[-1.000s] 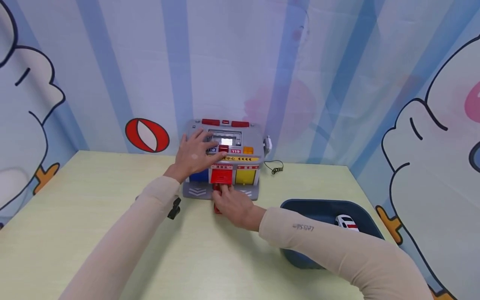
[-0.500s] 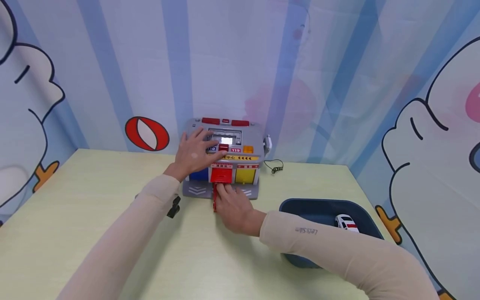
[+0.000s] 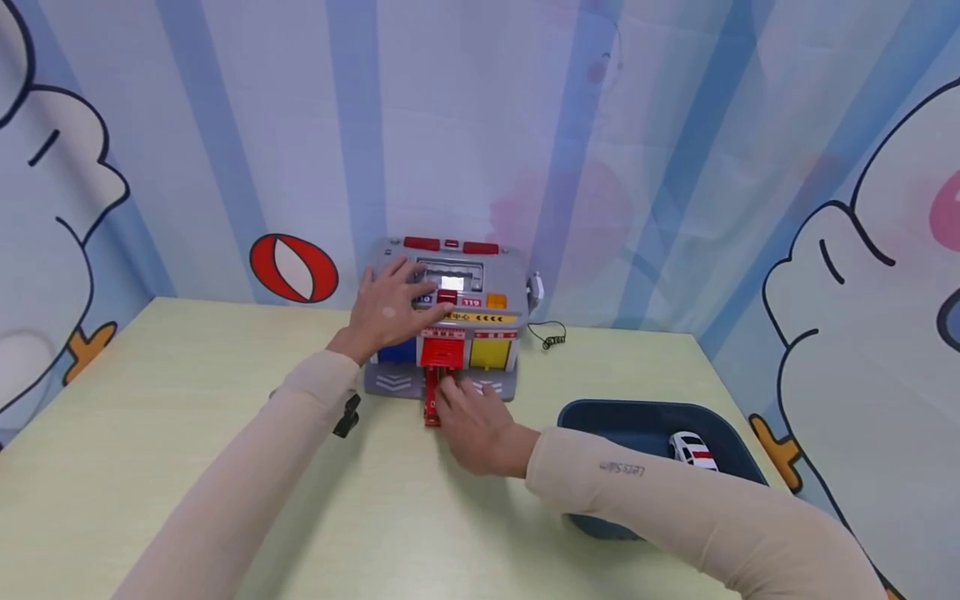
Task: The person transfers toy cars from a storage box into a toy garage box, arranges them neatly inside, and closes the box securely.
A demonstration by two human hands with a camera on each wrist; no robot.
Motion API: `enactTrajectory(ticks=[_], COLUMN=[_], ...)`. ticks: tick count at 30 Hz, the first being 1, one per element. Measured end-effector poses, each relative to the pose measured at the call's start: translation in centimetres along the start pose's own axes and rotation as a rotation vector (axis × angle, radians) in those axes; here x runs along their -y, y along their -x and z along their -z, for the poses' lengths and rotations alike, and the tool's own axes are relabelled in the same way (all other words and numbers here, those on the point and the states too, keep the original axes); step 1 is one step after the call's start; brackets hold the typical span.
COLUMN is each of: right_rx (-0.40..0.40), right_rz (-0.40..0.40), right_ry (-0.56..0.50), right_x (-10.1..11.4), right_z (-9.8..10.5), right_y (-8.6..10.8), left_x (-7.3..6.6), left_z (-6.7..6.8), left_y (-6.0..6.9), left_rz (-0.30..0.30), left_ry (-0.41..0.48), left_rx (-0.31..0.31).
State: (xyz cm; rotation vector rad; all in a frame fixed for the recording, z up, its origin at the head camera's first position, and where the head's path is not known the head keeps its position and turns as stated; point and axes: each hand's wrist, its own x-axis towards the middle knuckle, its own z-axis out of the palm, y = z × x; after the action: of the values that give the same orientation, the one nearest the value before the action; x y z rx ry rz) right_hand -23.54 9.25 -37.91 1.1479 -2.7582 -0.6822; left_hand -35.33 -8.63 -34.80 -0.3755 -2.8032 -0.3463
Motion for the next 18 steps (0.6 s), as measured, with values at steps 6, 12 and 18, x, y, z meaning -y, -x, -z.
enactTrajectory(ticks=[6,12,18], right_rx=[0.062,0.118,0.155], right_rz=[0.008,0.019,0.014], right_ry=[-0.116,-0.183,-0.203], right_x=[-0.06,0.27,0.39], right_z=[0.25,0.55,0.58], right_y=[0.43,0.78,0.95], left_x=[-0.13,-0.09,-0.09], left_z=[-0.04,-0.06,-0.16], left_y=[0.05,0.08,0.05], left_rz=[0.002,0.0,-0.004], left_ry=[0.008,0.008,-0.001], left_rx=[0.001,-0.001,-0.011])
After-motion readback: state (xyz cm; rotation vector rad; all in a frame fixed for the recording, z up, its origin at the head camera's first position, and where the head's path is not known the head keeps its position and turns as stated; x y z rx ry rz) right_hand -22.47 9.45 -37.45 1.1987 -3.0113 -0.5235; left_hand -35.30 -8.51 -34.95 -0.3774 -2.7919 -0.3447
